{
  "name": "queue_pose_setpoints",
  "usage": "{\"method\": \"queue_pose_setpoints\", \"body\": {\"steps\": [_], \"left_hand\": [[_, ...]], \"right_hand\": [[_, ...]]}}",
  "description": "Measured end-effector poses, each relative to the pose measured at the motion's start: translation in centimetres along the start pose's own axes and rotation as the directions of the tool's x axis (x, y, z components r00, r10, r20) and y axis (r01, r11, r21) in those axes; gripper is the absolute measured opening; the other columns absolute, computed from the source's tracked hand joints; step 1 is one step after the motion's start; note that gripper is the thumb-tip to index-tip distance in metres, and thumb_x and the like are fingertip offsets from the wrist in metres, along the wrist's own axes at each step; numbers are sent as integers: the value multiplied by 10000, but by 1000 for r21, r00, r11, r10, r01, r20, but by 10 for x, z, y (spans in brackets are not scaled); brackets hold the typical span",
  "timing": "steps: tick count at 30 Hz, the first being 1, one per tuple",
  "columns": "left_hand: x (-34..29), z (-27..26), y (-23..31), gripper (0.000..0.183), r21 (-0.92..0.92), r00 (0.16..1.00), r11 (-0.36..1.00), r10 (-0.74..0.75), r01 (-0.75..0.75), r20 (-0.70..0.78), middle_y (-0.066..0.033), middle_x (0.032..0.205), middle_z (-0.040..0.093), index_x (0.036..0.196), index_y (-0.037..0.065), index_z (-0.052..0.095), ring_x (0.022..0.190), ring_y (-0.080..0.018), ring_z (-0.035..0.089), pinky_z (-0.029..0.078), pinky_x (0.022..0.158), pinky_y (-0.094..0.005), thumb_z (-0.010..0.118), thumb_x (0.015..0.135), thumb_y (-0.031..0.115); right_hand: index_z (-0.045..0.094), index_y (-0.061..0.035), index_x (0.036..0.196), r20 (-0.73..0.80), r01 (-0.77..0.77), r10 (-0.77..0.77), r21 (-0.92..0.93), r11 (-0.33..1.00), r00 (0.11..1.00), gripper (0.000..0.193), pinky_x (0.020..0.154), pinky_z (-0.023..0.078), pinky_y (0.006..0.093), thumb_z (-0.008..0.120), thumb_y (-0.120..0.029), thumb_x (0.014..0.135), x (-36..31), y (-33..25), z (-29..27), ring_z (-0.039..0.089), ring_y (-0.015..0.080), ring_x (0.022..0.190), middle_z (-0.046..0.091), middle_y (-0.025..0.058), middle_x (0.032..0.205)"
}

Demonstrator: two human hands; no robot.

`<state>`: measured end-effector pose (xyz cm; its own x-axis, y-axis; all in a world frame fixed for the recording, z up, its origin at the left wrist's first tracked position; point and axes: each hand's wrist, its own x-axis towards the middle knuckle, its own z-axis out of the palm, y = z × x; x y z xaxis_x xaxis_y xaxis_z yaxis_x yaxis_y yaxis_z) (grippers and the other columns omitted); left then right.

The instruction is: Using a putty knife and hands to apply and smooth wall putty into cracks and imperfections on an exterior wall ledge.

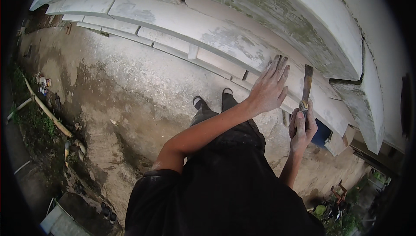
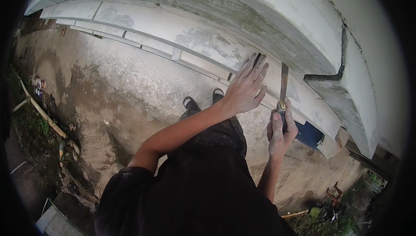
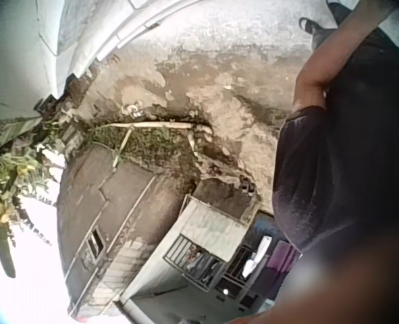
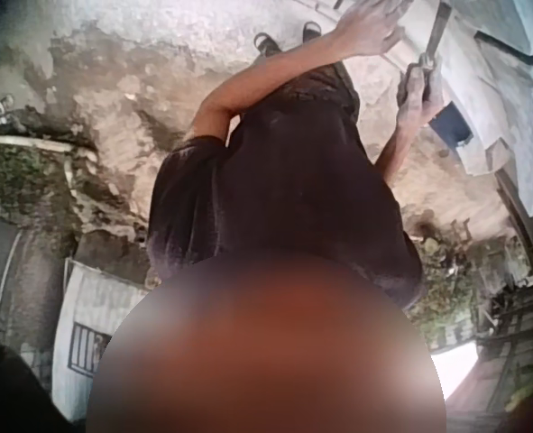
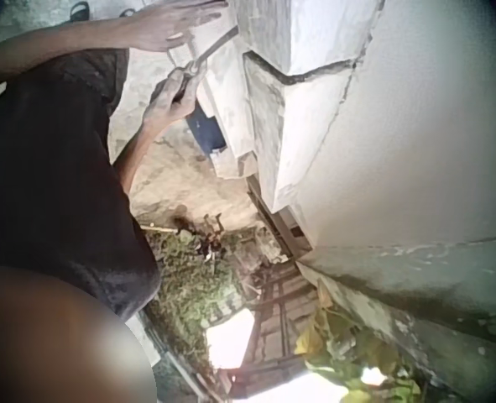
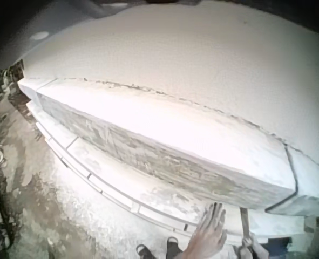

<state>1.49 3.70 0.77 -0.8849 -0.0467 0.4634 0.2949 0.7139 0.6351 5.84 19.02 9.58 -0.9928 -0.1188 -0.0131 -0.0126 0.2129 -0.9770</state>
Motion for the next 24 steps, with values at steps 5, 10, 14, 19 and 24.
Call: {"method": "queue_pose_setpoints", "body": {"steps": [5, 10, 14, 19, 24], "left_hand": [[14, 36, 10, 505, -250, 943, 937, 288, -243, 165, -222, 1503, 413, 1321, -2, 578, 1464, -385, 283, 208, 1206, -536, 599, 873, 229], [10, 36, -13, 517, 0, 965, 975, 222, -224, 137, -177, 1506, 428, 1340, 64, 589, 1460, -373, 287, 129, 1211, -580, 555, 935, 383], [1, -7, -33, 533, 123, 994, 988, 81, -89, 73, -181, 1532, 394, 1383, 52, 545, 1468, -355, 274, 167, 1214, -550, 527, 970, 389], [-2, -30, -51, 466, 20, 998, 998, 55, -56, 10, -223, 1476, 449, 1340, -19, 553, 1434, -387, 339, 264, 1205, -466, 549, 975, 272], [-11, -51, -57, 387, -113, 957, 989, -121, 94, -264, -246, 1373, 544, 1277, -55, 581, 1365, -419, 438, 335, 1169, -445, 555, 971, 180]], "right_hand": [[441, 47, 1458, -11, 19, -19, -15, 1000, 1000, 516, 399, 247, 195, 580, -120, 991, 1, -2, 5, 339, 12, 458, 486, -29, 692], [418, 7, 1485, 64, 30, -24, -95, 995, 998, 498, 399, 323, 216, 534, -115, 1016, 1, 3, -2, 358, 32, 438, 523, 10, 725], [473, 23, 1448, 94, -37, 47, -100, 994, 994, 486, 404, 265, 196, 573, -112, 992, 1, 5, -4, 366, 20, 465, 514, -12, 717], [490, -8, 1449, 168, -146, 186, -227, 963, 968, 483, 413, 281, 202, 591, -124, 991, 14, -14, 22, 383, 29, 474, 522, -14, 736], [503, -32, 1452, 264, -30, 68, -149, 988, 962, 533, 457, 323, 205, 565, -17, 923, 45, -24, 54, 412, 38, 509, 516, -28, 752]]}}
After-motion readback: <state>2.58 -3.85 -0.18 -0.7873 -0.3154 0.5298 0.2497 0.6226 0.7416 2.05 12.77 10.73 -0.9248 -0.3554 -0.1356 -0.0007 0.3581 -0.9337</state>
